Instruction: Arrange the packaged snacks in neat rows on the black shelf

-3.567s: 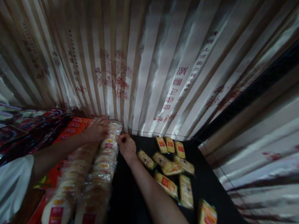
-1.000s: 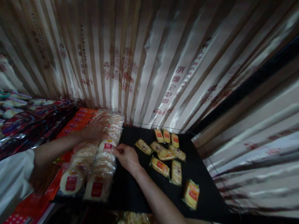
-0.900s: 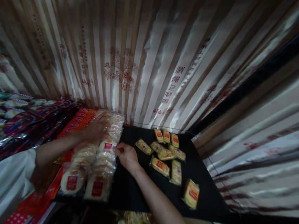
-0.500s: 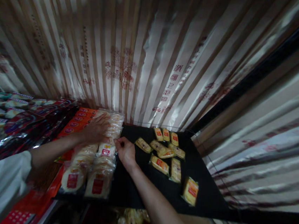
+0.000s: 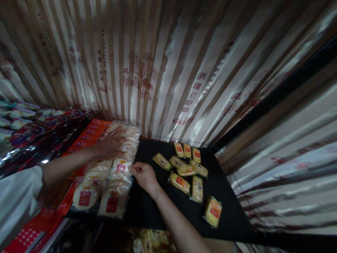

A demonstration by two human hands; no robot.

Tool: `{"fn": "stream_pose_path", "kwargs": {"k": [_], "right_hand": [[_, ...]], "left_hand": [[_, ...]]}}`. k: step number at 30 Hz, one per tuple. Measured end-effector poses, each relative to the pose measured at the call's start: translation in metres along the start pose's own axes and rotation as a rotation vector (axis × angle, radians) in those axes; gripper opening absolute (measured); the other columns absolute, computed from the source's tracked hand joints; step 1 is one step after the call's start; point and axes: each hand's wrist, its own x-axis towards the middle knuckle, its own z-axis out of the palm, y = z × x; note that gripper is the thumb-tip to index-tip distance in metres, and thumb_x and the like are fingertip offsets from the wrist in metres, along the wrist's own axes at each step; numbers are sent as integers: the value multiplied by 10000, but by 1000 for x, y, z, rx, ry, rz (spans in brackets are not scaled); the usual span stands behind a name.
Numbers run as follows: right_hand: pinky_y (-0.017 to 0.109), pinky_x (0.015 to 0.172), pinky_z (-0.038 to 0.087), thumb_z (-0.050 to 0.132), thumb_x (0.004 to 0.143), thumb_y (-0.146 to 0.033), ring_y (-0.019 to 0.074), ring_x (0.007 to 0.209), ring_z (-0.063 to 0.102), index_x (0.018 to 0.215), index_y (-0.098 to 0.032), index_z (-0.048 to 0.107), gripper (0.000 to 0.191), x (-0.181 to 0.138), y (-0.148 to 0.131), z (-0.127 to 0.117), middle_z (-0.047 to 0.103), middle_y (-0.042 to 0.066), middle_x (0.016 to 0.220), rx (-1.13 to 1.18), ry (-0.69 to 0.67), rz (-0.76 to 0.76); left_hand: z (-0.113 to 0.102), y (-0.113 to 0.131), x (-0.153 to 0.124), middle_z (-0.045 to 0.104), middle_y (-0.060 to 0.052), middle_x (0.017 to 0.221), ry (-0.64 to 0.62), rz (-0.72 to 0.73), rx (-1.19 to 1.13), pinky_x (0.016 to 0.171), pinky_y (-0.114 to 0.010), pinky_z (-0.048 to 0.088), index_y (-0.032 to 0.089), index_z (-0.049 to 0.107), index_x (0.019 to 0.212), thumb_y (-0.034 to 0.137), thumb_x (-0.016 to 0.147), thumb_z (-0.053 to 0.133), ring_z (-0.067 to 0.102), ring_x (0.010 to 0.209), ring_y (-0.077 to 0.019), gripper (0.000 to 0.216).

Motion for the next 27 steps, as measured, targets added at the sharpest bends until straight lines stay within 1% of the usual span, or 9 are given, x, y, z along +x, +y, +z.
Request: {"fn": "stream_pose_path", "kwargs": {"k": [3,5,8,12,14,19,21,23,27], "right_hand": [[216,543,356,501,792,-406,124,589,526,719,-189,641,269,2,-6,2,617,-6,636,-65,78,11],[219,544,352,466,822,-412,126,584,531,724,-191,636,295,2,-10,1,620,2,633,-122,88,24],[219,535,335,461,833,-442,119,565,522,728,-201,638,316,-1,-13,-1,618,-3,623,-191,77,15],[208,540,331,574,766,-393,110,580,521,733,-201,647,208,-4,-10,-2,615,-21,643,-155,-6,-29],[208,545,334,576,762,-356,110,586,522,724,-196,645,178,-5,-10,-2,612,-22,642,-145,-14,-39],[223,555,333,512,804,-331,122,588,524,764,-201,624,176,-4,-18,0,621,-9,662,-233,130,-49],[227,559,337,498,813,-330,126,590,530,772,-204,616,178,-2,-21,1,625,-5,672,-241,161,-36],[229,564,340,492,816,-327,130,598,539,774,-206,612,176,0,-22,3,630,-2,684,-245,191,-14],[230,564,346,481,823,-359,137,615,555,784,-212,608,197,-1,-21,5,627,-2,678,-227,240,16]], "left_hand": [[2,-1,0,318,-112,1448,18,-3,-4,1095,-522,216,196,543,1180,485,670,677,72,1389,-325,602],[3,-2,-1,322,-112,1446,31,-2,-5,1092,-528,220,199,541,1186,482,672,677,68,1390,-327,602],[2,-2,-1,316,-125,1447,24,-4,-7,1098,-520,214,185,544,1188,499,673,671,74,1387,-336,616],[-2,1,-1,317,-131,1446,-6,-18,-11,1107,-511,203,169,559,1170,502,675,670,92,1384,-341,607],[-3,2,0,318,-129,1445,-4,-24,-12,1108,-514,200,168,561,1169,495,677,671,91,1384,-341,601],[0,-1,-1,330,-123,1442,11,-12,-10,1099,-529,214,182,552,1188,514,679,661,100,1383,-342,617],[-2,-1,-2,345,-121,1434,16,-17,-9,1101,-522,211,184,559,1180,526,701,634,109,1383,-336,593],[-7,2,-5,337,-127,1439,-8,-15,-16,1103,-513,205,181,553,1189,548,716,610,105,1384,-332,601],[-19,13,-11,273,-138,1475,-98,35,-2,1104,-500,177,181,473,1264,571,680,638,60,1392,-313,721]]}}
